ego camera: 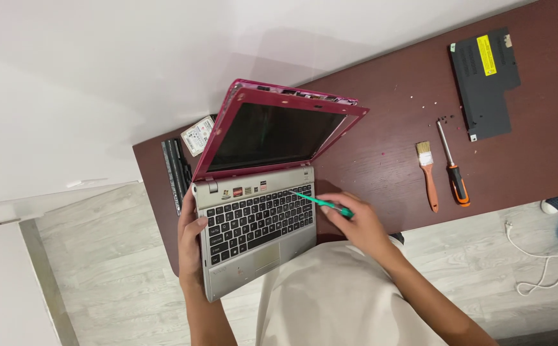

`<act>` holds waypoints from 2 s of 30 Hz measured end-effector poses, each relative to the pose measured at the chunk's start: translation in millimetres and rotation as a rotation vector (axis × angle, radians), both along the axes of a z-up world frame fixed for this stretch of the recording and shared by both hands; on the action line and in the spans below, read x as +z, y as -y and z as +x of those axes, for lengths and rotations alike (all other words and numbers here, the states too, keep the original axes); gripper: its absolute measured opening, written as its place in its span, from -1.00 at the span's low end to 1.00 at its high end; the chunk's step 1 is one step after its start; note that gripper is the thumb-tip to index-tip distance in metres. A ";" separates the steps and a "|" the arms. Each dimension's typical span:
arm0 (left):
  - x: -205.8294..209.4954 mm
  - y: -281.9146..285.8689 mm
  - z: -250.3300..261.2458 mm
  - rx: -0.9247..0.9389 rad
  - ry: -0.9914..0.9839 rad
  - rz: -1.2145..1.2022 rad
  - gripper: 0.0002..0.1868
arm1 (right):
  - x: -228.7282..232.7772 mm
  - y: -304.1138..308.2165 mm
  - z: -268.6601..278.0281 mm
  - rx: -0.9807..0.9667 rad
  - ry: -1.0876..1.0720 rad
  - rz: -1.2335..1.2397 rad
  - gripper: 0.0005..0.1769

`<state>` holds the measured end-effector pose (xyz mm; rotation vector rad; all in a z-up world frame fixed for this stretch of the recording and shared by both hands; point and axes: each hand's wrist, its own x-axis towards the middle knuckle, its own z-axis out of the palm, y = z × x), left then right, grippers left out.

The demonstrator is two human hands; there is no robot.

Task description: Disassembling and cleaning a laptop using various tools like a screwdriver and brush.

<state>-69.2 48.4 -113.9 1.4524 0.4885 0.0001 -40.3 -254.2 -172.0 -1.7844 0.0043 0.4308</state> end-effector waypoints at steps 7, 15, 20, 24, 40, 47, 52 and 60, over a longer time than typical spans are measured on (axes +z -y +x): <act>-3.4 -22.8 -6.5 -0.022 0.002 0.148 -0.17 | -24.3 8.5 7.8 -0.028 -0.054 -0.126 -0.69; 8.8 -25.9 -2.8 0.017 -0.095 0.166 -0.28 | -48.1 17.3 0.7 -0.068 -0.105 -0.184 -0.71; 3.6 -29.6 -0.9 0.045 -0.096 0.149 -0.31 | -49.3 21.1 -1.1 -0.035 -0.092 -0.211 -0.70; 16.0 -17.0 3.3 0.061 -0.103 0.146 -0.32 | -46.1 24.2 -1.2 -0.007 -0.090 -0.252 -0.70; -18.9 -43.0 -4.0 0.099 -0.075 0.063 -0.34 | -39.6 26.7 -0.8 0.008 -0.056 -0.263 -0.68; 1.9 -24.9 -2.2 0.130 -0.098 0.040 -0.32 | -30.2 32.9 -3.4 -0.085 -0.018 -0.165 -0.67; 9.2 -15.2 -1.8 0.169 -0.113 -0.014 -0.30 | -36.2 29.8 4.5 -0.062 -0.029 -0.161 -0.69; 21.2 -5.8 1.4 0.076 -0.090 0.116 -0.28 | -43.5 18.6 9.1 -0.002 0.005 -0.172 -0.67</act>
